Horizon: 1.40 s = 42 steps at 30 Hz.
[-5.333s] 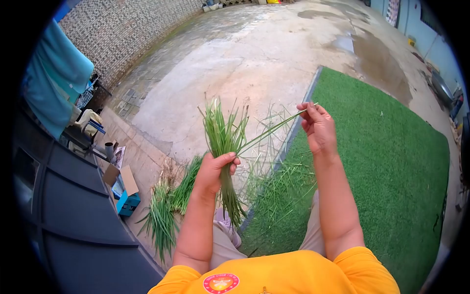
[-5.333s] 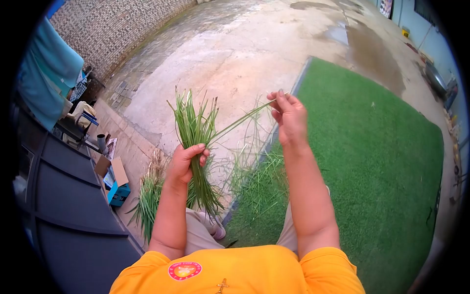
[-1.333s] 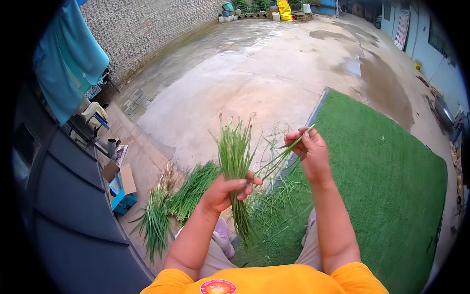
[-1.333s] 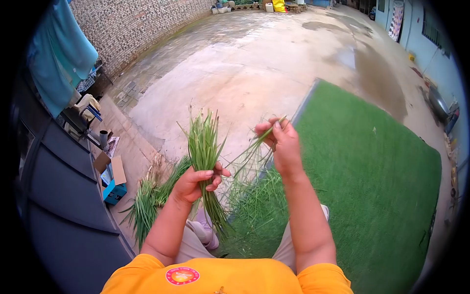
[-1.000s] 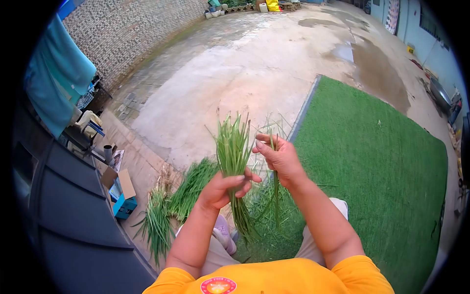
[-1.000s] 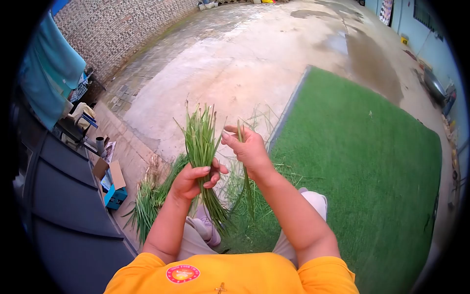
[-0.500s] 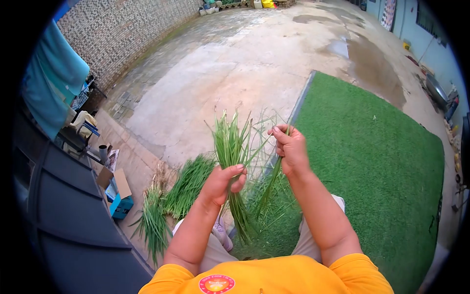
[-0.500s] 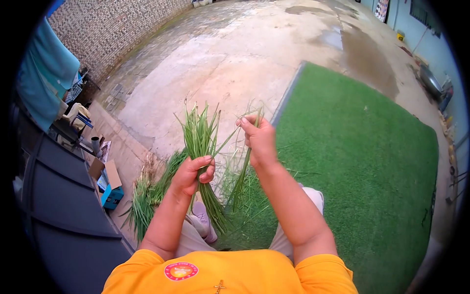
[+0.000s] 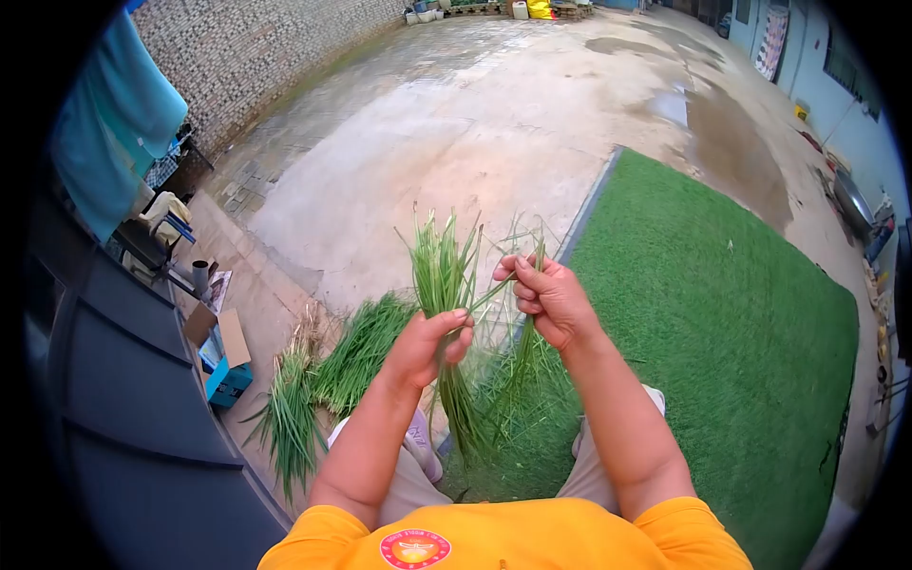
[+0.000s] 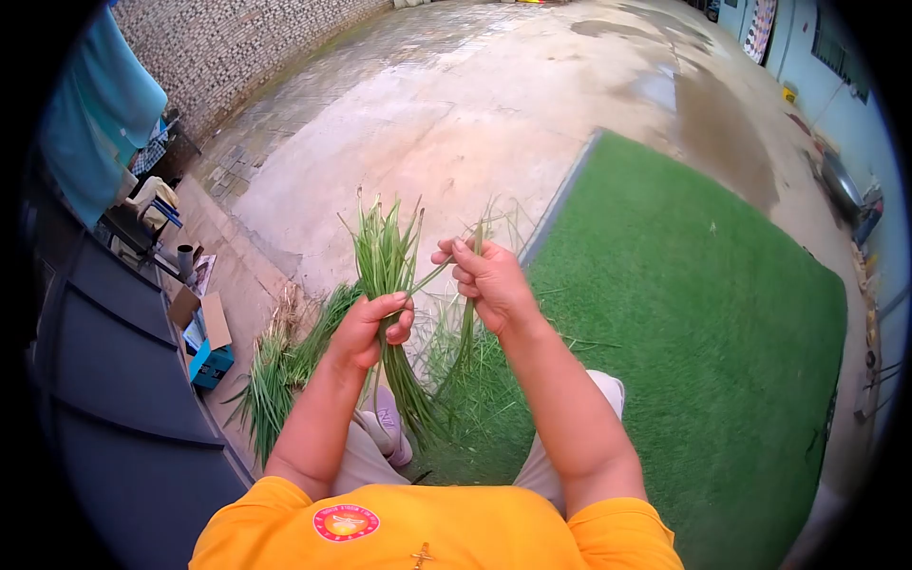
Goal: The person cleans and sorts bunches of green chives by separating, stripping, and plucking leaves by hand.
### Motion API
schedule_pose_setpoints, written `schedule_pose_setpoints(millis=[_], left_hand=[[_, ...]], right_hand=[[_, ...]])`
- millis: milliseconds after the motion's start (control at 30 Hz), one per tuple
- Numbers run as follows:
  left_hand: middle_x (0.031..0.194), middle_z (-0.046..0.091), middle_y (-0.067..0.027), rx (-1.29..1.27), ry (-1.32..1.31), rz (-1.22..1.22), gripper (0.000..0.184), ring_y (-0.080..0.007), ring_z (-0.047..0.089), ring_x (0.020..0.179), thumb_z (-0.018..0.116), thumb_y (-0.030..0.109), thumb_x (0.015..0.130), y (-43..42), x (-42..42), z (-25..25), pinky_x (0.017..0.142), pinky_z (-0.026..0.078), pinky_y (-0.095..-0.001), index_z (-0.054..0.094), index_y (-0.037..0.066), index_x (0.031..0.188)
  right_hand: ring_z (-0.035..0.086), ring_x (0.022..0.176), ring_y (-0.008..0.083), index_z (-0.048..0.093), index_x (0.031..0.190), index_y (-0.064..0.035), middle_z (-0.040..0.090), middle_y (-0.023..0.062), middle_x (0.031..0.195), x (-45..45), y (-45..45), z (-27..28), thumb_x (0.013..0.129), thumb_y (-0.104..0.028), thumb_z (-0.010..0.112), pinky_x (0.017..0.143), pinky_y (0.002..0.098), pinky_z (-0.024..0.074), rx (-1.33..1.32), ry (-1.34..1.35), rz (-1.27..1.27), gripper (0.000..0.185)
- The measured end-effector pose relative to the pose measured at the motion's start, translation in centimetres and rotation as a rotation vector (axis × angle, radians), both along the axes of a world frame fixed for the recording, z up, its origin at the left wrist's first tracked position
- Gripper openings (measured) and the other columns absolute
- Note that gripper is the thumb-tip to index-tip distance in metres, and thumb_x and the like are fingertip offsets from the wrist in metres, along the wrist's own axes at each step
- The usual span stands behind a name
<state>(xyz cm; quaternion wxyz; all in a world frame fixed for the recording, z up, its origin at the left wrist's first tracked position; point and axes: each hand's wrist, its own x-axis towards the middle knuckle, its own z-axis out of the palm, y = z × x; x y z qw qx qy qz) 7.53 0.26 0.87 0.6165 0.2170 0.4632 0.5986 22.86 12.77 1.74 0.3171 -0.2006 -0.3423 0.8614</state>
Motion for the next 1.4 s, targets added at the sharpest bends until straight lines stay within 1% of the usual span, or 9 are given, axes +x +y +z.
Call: schedule_pose_setpoints(millis=[200, 333, 433, 600, 733, 900, 1000, 1167, 1400], left_hand=[[0.069, 0.061, -0.0044, 0.034, 0.001, -0.030, 0.013, -0.0071, 0.053, 0.052, 0.055, 0.013, 0.081, -0.5, -1.8, -0.1, 0.046, 0.041, -0.0174, 0.058, 0.001, 0.086], [0.069, 0.061, -0.0052, 0.046, 0.003, 0.025, 0.012, -0.0076, 0.053, 0.053, 0.056, 0.011, 0.081, -1.2, -3.0, -0.3, 0.047, 0.042, -0.0173, 0.057, 0.001, 0.087], [0.069, 0.060, -0.0057, 0.060, 0.003, 0.013, 0.012, -0.0082, 0.055, 0.056, 0.056, 0.010, 0.080, -1.5, -2.7, 0.0, 0.048, 0.043, -0.0173, 0.057, 0.001, 0.087], [0.067, 0.059, -0.0072, 0.010, 0.057, -0.010, 0.010, -0.0099, 0.051, 0.050, 0.056, 0.009, 0.080, -1.1, -0.9, 0.2, 0.044, 0.040, -0.0201, 0.056, 0.001, 0.085], [0.069, 0.060, -0.0075, 0.019, 0.097, -0.135, 0.012, -0.0097, 0.052, 0.052, 0.058, 0.011, 0.080, -0.4, 0.3, 0.0, 0.046, 0.041, -0.0203, 0.056, 0.001, 0.087], [0.075, 0.060, -0.0073, 0.008, 0.193, -0.219, 0.021, -0.0107, 0.054, 0.060, 0.059, 0.019, 0.079, -0.2, 0.6, -0.1, 0.053, 0.043, -0.0231, 0.055, 0.003, 0.093], [0.084, 0.061, -0.0106, 0.054, 0.100, -0.084, 0.022, -0.0151, 0.059, 0.072, 0.058, 0.017, 0.080, -0.2, 0.0, 0.1, 0.063, 0.048, -0.0258, 0.055, 0.002, 0.096], [0.097, 0.061, -0.0165, 0.128, 0.018, 0.042, 0.021, -0.0216, 0.061, 0.085, 0.052, 0.013, 0.084, 0.0, -1.6, 0.4, 0.075, 0.050, -0.0315, 0.055, -0.004, 0.096], [0.095, 0.061, -0.0149, 0.216, -0.062, 0.190, 0.022, -0.0169, 0.060, 0.081, 0.049, 0.013, 0.085, -0.1, -4.0, -0.2, 0.066, 0.050, -0.0260, 0.056, -0.005, 0.096]], right_hand=[[0.040, 0.056, 0.0034, 0.052, 0.095, -0.0007, 0.061, 0.0091, 0.084, 3.6, 4.9, 0.5, 0.090, -0.012, 0.045, 0.045, 0.0136, 0.0305, 0.144, -0.055, -0.584, 0.014], [0.047, 0.068, 0.0100, 0.049, 0.095, -0.0020, 0.059, 0.0127, 0.095, 8.7, 8.2, 1.1, 0.094, -0.014, 0.036, 0.057, 0.0225, 0.0422, 0.204, -0.051, -0.990, 0.018], [0.048, 0.068, 0.0131, 0.047, 0.096, -0.0015, 0.059, 0.0142, 0.097, 8.7, 8.2, 0.8, 0.094, -0.016, 0.034, 0.062, 0.0277, 0.0449, 0.205, -0.058, -1.018, 0.020], [0.042, 0.054, 0.0047, 0.051, 0.091, -0.0019, 0.061, 0.0079, 0.080, 3.9, 3.3, 0.9, 0.090, -0.019, 0.045, 0.048, 0.0167, 0.0354, 0.362, -0.238, -0.475, 0.018], [0.042, 0.056, 0.0042, 0.057, 0.088, -0.0022, 0.061, 0.0036, 0.073, 0.3, -1.1, 1.7, 0.081, -0.020, 0.061, 0.053, 0.0197, 0.0351, 0.390, -0.406, -0.131, 0.019], [0.041, 0.054, 0.0035, 0.057, 0.084, -0.0043, 0.061, 0.0018, 0.071, -0.5, -1.2, 0.1, 0.078, -0.016, 0.064, 0.051, 0.0194, 0.0338, 0.415, -0.370, -0.093, 0.015], [0.035, 0.047, 0.0008, 0.055, 0.076, -0.0076, 0.060, 0.0006, 0.066, 0.1, -0.6, 0.4, 0.079, -0.015, 0.064, 0.040, 0.0167, 0.0248, 0.263, -0.289, -0.134, 0.011], [0.033, 0.044, 0.0007, 0.057, 0.079, -0.0068, 0.060, 0.0009, 0.066, 1.3, -0.2, 1.0, 0.079, -0.014, 0.063, 0.039, 0.0166, 0.0233, 0.272, -0.300, -0.146, 0.009], [0.050, 0.060, 0.0068, 0.061, 0.083, -0.0023, 0.059, 0.0015, 0.068, 1.9, -0.5, 1.0, 0.077, -0.010, 0.064, 0.054, 0.0211, 0.0379, 0.486, -0.438, 0.034, 0.010]])
